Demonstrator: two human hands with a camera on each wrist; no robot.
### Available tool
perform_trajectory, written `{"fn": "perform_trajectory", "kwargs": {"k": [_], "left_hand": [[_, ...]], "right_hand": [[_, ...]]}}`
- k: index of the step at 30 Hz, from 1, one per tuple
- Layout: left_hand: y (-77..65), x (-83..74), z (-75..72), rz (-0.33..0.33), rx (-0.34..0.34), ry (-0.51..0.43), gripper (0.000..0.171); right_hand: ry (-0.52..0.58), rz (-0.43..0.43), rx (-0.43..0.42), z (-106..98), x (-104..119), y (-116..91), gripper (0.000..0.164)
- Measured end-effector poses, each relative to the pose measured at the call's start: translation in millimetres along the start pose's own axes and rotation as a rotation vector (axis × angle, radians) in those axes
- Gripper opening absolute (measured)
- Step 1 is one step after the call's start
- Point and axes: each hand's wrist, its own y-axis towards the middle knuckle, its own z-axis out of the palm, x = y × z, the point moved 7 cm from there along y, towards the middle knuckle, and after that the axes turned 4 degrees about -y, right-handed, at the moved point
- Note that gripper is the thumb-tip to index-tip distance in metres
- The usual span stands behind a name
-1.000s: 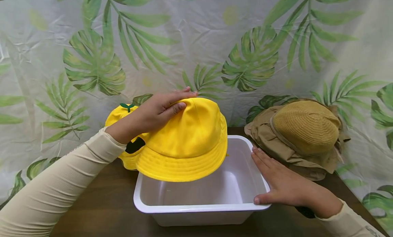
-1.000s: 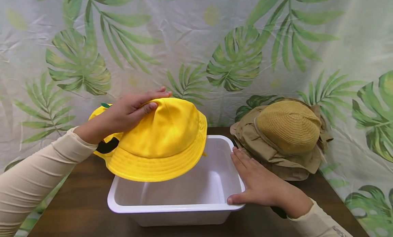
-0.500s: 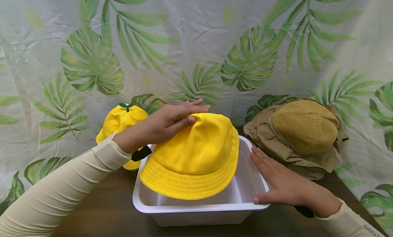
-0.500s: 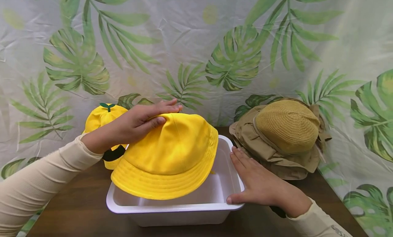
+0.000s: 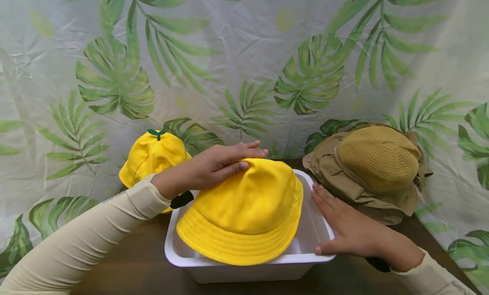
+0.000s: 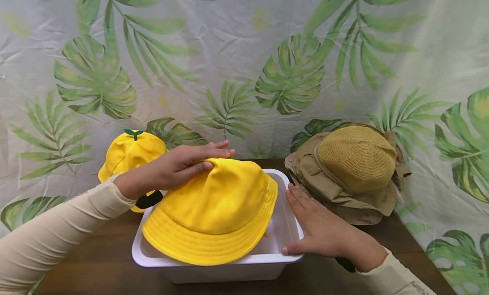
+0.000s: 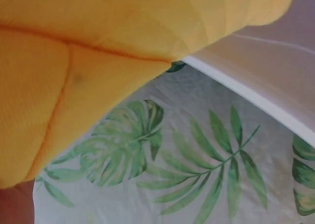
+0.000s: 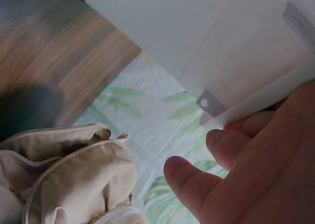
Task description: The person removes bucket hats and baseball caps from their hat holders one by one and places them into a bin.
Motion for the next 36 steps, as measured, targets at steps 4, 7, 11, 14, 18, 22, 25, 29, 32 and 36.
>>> {"fn": "perform_trajectory", "kwargs": {"k": [4,7,11,14,18,22,25,29,32,36], "left_hand": [[-3.3,9.8,5.9,-0.040,0.013,0.009,0.038],[-4.5,17.2,8.8,-0.061,0.015,0.020,0.039],[-4.7,24.6,9.7,-0.063,0.013,0.041,0.040],[-5.2,28.4,8.8,-0.071,0.014,0.062,0.039],[-7.9,34.7,8.1,-0.113,0.026,0.074,0.039],[-11.7,43.2,9.2,-0.159,0.047,0.081,0.040],[-13.8,49.9,11.3,-0.185,0.062,0.090,0.040],[-15.8,58.0,15.6,-0.215,0.087,0.108,0.040],[-16.6,63.5,19.0,-0.233,0.107,0.132,0.039],[-17.6,69.6,20.9,-0.238,0.113,0.149,0.039]], "right_hand": [[-0.001,0.017,0.000,1.1,-0.8,0.2,0.113],[0.001,0.032,0.005,2.4,-1.7,0.8,0.112],[-0.006,0.033,0.008,3.9,-2.8,1.0,0.112],[-0.005,0.032,0.009,4.4,-3.1,0.9,0.112],[-0.005,0.032,0.008,4.5,-2.8,0.8,0.112],[-0.010,0.023,0.001,4.0,-1.6,0.8,0.112],[-0.014,0.019,-0.004,3.7,-0.9,0.7,0.112],[-0.011,0.028,-0.001,3.8,-1.3,0.4,0.112],[-0.002,0.036,0.005,4.1,-1.7,0.5,0.113],[0.000,0.033,0.002,4.1,-1.9,0.2,0.113]]}}
